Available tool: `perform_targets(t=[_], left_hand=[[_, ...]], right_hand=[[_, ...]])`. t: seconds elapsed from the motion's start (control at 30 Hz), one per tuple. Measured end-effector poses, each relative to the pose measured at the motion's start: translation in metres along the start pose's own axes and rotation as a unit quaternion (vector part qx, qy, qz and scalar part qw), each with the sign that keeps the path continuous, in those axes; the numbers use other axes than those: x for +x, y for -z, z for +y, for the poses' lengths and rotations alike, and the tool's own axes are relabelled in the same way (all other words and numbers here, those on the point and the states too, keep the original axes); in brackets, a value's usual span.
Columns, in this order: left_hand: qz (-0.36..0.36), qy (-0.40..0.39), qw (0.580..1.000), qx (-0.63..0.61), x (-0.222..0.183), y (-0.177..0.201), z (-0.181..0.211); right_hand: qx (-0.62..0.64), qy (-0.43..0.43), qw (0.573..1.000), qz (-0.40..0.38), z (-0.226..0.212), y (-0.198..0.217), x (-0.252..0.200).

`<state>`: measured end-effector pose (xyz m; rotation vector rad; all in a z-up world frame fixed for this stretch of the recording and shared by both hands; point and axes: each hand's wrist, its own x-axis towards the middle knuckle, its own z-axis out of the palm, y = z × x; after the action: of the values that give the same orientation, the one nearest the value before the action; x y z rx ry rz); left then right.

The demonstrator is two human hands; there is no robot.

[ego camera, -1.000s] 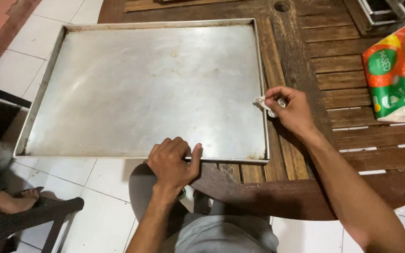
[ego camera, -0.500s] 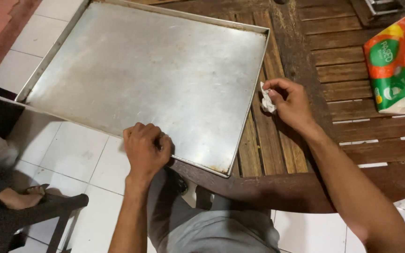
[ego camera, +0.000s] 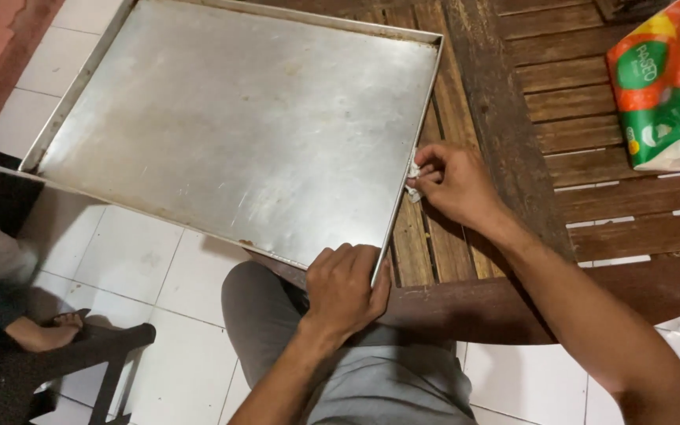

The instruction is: Cleaning the edges and corners of a metal baking tray using a small cleaning cloth to remove residue.

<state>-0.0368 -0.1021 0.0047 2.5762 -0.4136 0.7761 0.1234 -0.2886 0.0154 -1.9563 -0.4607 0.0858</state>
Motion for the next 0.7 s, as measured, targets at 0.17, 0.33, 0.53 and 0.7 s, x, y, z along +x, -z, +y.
perform_targets(t=[0.17, 0.33, 0.53, 0.7], left_hand=[[0.055, 0.011, 0.996, -0.064, 0.011, 0.039, -0.004], [0.11, 0.019, 0.987, -0.119, 0.02, 0.07, 0.004], [0.148, -0.003, 0.982, -0.116, 0.023, 0.086, 0.007], [0.158, 0.002, 0.978, -0.134, 0.029, 0.088, 0.005]], right_hand=[[-0.024, 0.095, 0.994, -0.037, -0.06, -0.022, -0.045], [-0.044, 0.263, 0.964, -0.009, -0.046, -0.029, -0.039], [-0.101, 0.35, 0.917, 0.162, -0.015, -0.015, 0.009], [-0.033, 0.465, 0.88, 0.088, -0.002, -0.066, -0.034]])
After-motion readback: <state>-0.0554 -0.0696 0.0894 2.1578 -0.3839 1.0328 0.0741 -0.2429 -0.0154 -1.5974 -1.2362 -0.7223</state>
